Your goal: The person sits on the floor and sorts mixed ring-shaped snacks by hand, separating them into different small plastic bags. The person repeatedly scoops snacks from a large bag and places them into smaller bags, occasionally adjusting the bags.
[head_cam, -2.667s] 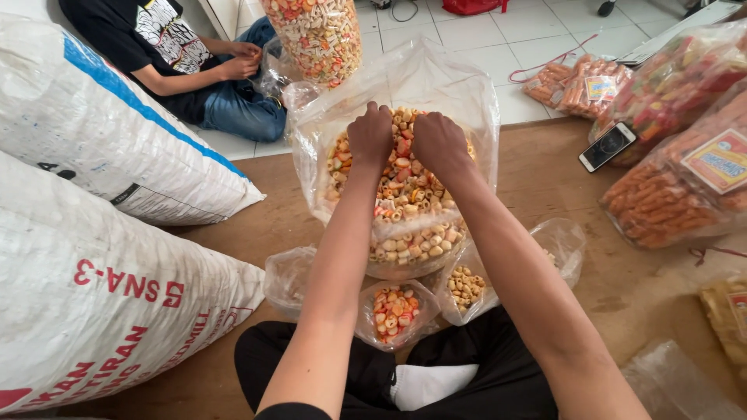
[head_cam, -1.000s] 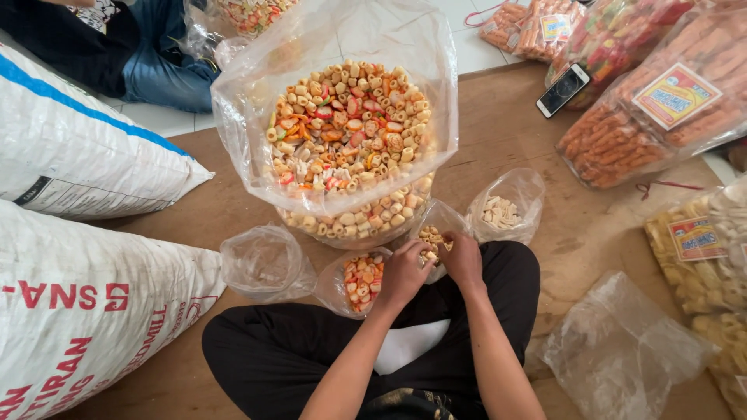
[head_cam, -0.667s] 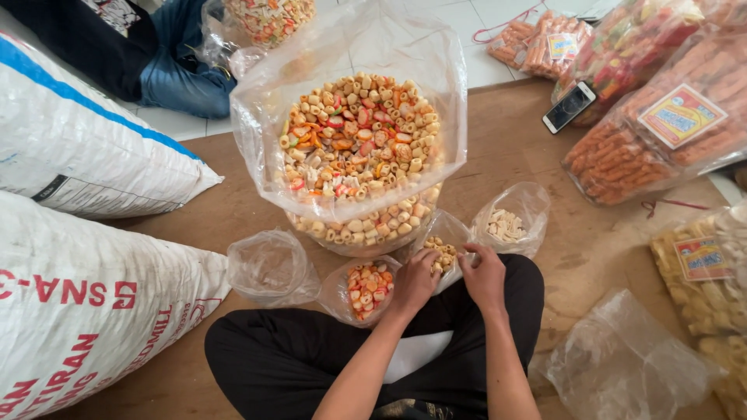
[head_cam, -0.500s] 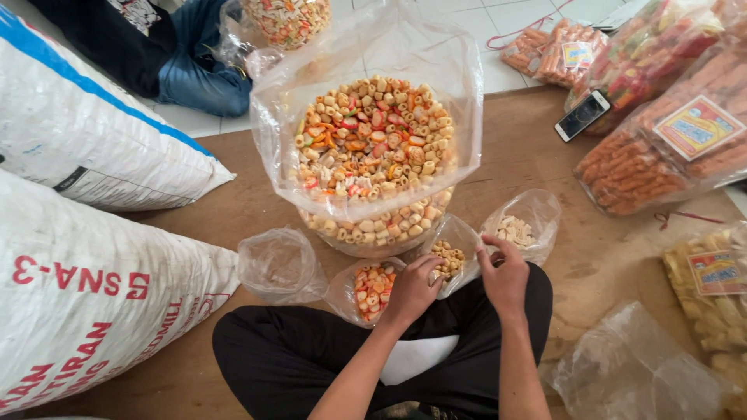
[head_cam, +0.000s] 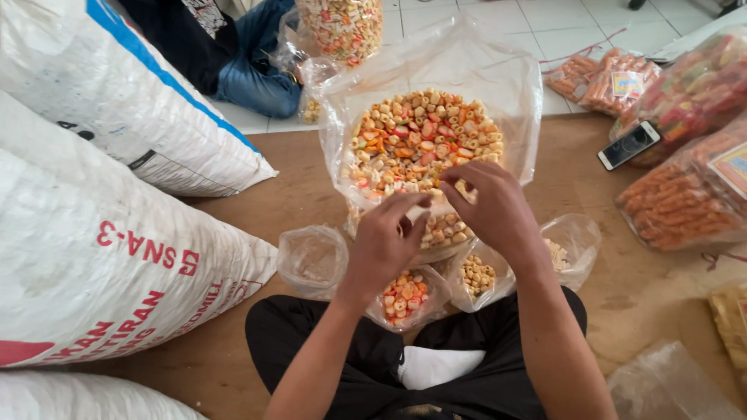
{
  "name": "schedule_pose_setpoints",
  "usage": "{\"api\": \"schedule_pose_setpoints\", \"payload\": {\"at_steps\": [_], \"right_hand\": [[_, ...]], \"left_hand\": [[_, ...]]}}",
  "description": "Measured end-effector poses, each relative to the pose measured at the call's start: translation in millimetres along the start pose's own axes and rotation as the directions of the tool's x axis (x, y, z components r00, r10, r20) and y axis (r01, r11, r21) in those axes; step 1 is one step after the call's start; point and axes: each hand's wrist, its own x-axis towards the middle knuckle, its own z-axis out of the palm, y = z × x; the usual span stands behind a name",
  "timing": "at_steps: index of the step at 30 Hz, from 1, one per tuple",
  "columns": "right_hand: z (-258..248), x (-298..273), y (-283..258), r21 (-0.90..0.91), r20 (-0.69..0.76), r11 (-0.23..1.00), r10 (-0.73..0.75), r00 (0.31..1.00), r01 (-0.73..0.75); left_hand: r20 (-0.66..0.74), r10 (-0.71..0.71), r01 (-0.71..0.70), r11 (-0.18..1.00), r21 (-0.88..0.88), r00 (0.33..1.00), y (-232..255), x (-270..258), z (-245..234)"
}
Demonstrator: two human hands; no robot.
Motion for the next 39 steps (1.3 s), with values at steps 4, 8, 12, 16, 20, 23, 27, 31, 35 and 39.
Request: {"api": "schedule_pose_setpoints", "payload": {"at_steps": [4, 8, 12, 16, 20, 23, 27, 31, 35, 39], "right_hand": [[36.1, 46.5, 21.2, -0.252, 0.289, 0.964, 0.157, 0.944, -0.083], [89.2, 64.8, 65.6, -0.484, 0.455, 0.872, 0.326, 0.829, -0.077], [109.0, 68.8, 82.9, -0.528, 0.47, 0.846, 0.363, 0.805, -0.072], [95.4, 59.2, 68.5, -0.479, 0.449, 0.87, 0.356, 0.819, -0.116], [50.7, 44.6, 16.6, -0.296, 0.306, 0.943, 0.243, 0.92, -0.151], [23.5, 31.3, -8.0, -0.207, 0.221, 0.965, 0.205, 0.953, -0.159], [9.9, 14.5, -7.8, -0.114, 0.121, 0.982, 0.162, 0.979, -0.149], [6.8, 9.0, 4.5, -0.094, 0.111, 0.983, 0.166, 0.98, -0.156], [9.8, 5.1, 16.1, -0.094, 0.071, 0.985, 0.149, 0.986, -0.142], [16.6, 1.5, 25.1, -0.058, 0.026, 0.991, 0.121, 0.992, -0.119]], "left_hand": [[0.066, -0.026, 0.021, 0.997, 0.074, 0.997, -32.7, 24.7, -8.9], [0.111, -0.066, 0.052, 0.991, 0.123, 0.992, -46.7, 25.6, -9.6], [0.106, -0.193, 0.169, 0.965, 0.198, 0.976, -40.9, 25.6, -17.2], [0.093, -0.219, 0.196, 0.958, 0.211, 0.971, -27.7, 37.1, -27.5], [0.217, -0.303, 0.19, 0.886, 0.424, 0.928, -39.2, 55.0, -13.7], [0.268, -0.375, 0.144, 0.777, 0.613, 0.887, -59.8, 73.1, 5.4], [0.263, -0.456, 0.101, 0.631, 0.769, 0.85, -114.9, 97.0, 44.5], [0.289, -0.502, 0.112, 0.626, 0.772, 0.815, -101.6, 100.7, 43.6], [0.291, -0.515, 0.137, 0.641, 0.756, 0.806, -94.4, 98.4, 42.5], [0.275, -0.512, 0.162, 0.654, 0.739, 0.814, -92.3, 95.9, 38.8]]}}
